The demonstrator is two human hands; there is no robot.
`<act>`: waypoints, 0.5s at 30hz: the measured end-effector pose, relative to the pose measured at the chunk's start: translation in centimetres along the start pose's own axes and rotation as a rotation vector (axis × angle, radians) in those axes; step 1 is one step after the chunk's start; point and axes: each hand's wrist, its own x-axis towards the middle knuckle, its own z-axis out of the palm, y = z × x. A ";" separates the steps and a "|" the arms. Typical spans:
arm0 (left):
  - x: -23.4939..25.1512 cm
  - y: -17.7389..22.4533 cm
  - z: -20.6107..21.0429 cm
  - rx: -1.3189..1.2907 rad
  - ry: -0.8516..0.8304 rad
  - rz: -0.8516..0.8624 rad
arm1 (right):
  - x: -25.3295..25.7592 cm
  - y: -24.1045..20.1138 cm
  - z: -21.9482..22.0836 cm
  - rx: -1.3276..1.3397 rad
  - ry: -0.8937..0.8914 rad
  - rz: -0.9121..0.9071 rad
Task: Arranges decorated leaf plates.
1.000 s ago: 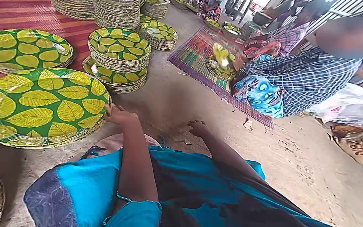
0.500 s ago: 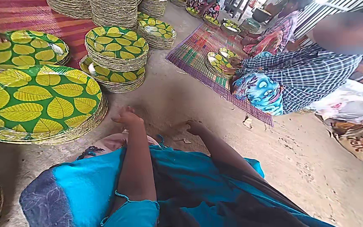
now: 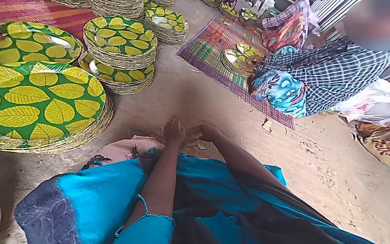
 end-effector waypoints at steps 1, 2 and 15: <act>0.0 0.1 0.2 0.087 -0.087 0.008 | 0.0 -0.1 0.0 -0.001 0.000 -0.002; 0.0 0.1 0.6 0.148 -0.155 0.011 | 0.0 -0.1 0.0 0.001 -0.002 -0.002; -0.4 0.0 2.6 0.323 -0.291 0.023 | -3.6 -2.2 -2.4 -0.137 -0.200 0.033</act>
